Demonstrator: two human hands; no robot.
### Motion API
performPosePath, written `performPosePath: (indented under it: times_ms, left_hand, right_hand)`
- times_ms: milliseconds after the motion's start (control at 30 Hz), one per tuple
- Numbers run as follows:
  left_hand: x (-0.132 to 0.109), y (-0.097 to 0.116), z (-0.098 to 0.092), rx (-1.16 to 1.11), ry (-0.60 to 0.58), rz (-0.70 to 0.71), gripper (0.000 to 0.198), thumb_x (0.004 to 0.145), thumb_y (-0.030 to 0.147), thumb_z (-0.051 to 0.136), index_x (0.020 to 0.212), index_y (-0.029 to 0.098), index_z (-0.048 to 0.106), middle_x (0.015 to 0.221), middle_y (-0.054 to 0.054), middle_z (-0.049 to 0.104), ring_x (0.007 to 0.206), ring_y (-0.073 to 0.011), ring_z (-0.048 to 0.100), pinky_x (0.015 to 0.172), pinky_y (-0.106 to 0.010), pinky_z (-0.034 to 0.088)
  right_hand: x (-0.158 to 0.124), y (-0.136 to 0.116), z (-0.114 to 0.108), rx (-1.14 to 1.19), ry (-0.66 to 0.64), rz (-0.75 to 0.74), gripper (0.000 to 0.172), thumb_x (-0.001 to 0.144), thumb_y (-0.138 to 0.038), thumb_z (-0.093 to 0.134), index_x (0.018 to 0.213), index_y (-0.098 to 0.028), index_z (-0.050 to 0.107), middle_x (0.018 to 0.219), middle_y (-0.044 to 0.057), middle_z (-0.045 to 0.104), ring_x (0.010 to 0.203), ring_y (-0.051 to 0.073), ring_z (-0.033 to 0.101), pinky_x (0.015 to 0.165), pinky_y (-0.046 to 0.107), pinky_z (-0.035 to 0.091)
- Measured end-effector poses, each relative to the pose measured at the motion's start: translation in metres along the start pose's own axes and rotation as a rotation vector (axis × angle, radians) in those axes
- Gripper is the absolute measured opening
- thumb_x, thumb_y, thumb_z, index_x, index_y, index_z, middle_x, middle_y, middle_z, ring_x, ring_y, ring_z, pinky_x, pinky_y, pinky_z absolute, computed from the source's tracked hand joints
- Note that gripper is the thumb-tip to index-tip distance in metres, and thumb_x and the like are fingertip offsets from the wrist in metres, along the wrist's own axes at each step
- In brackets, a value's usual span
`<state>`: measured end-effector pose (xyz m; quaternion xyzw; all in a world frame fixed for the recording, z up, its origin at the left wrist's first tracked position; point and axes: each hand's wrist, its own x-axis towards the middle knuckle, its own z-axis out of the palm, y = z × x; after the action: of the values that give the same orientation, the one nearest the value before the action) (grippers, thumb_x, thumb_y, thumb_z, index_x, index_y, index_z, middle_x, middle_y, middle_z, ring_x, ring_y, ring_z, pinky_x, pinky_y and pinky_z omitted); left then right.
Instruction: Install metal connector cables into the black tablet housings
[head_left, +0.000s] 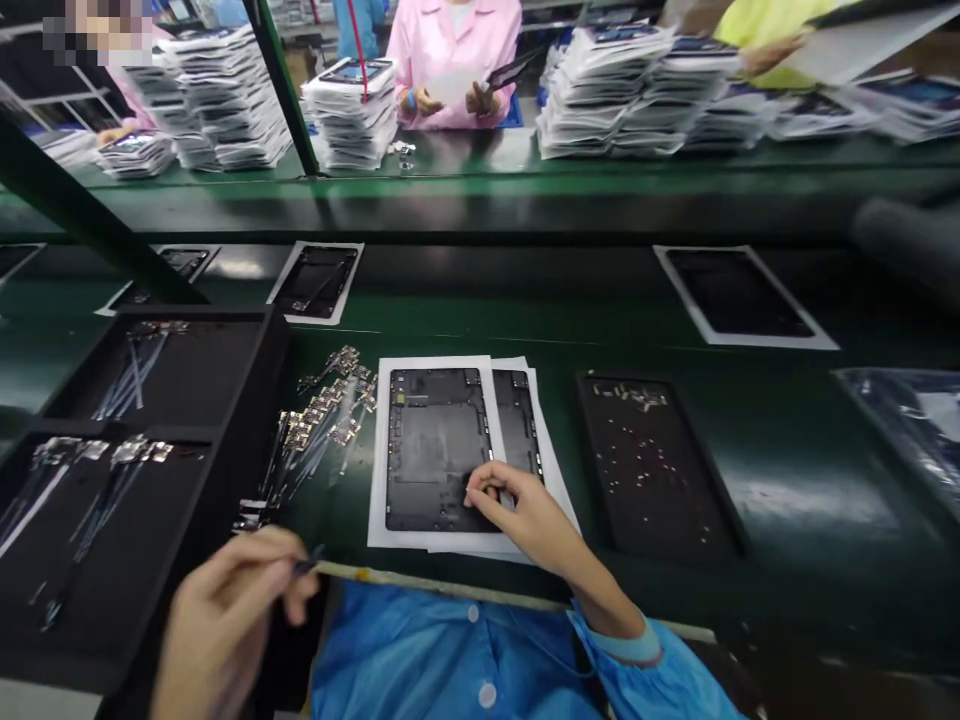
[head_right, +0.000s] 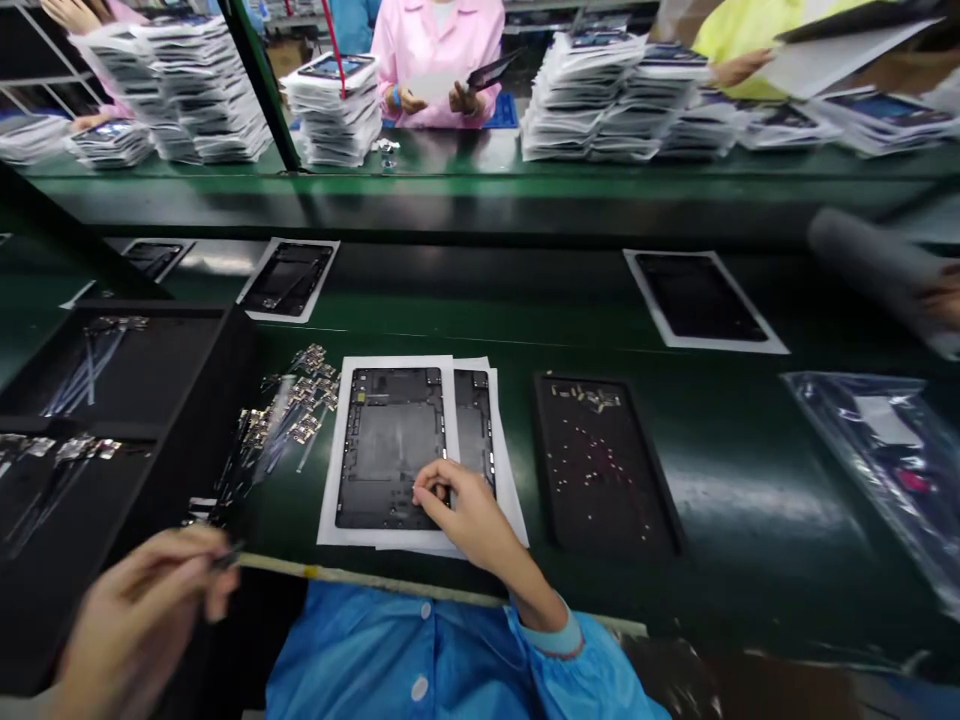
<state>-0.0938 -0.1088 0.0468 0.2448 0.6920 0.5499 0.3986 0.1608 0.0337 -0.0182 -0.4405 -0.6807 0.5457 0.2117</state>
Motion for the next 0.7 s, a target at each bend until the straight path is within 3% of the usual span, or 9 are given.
performPosePath:
  times_ms: [133, 233, 433, 700]
  left_hand:
    - [0.019, -0.026, 0.068, -0.163, -0.309, -0.170, 0.023, 0.069, 0.032, 0.079, 0.076, 0.012, 0.067, 0.066, -0.006, 0.070, 0.051, -0.0134, 0.062, 0.050, -0.022, 0.049]
    - [0.032, -0.040, 0.097, -0.187, -0.387, -0.214, 0.027, 0.071, 0.033, 0.077, 0.080, 0.010, 0.066, 0.066, -0.009, 0.072, 0.049, -0.0129, 0.062, 0.052, -0.023, 0.050]
    - [0.039, -0.043, 0.113, -0.199, -0.386, -0.257, 0.028, 0.069, 0.033, 0.078, 0.079, 0.010, 0.065, 0.067, -0.010, 0.072, 0.062, -0.0189, 0.069, 0.053, -0.024, 0.053]
    - [0.043, -0.045, 0.132, -0.121, -0.354, -0.201, 0.034, 0.065, 0.033, 0.078, 0.086, 0.010, 0.066, 0.063, -0.006, 0.070, 0.060, -0.0189, 0.068, 0.046, -0.023, 0.051]
  right_hand:
    - [0.002, -0.003, -0.003, 0.105, -0.052, 0.059, 0.013, 0.085, -0.032, 0.056, 0.085, -0.019, 0.060, 0.078, 0.005, 0.075, 0.080, 0.020, 0.068, 0.079, 0.032, 0.047]
    - [0.003, -0.003, -0.006, 0.138, -0.067, 0.102, 0.018, 0.083, -0.035, 0.060, 0.089, -0.018, 0.063, 0.085, 0.008, 0.077, 0.086, 0.023, 0.070, 0.083, 0.035, 0.049]
    - [0.001, -0.005, -0.007, 0.147, -0.042, 0.082, 0.016, 0.081, -0.031, 0.063, 0.082, -0.016, 0.068, 0.083, 0.007, 0.074, 0.082, 0.021, 0.069, 0.076, 0.032, 0.052]
    - [-0.001, -0.007, -0.005, -0.007, -0.016, 0.046, 0.011, 0.081, -0.019, 0.063, 0.078, -0.018, 0.074, 0.077, 0.003, 0.069, 0.074, 0.016, 0.060, 0.070, 0.028, 0.047]
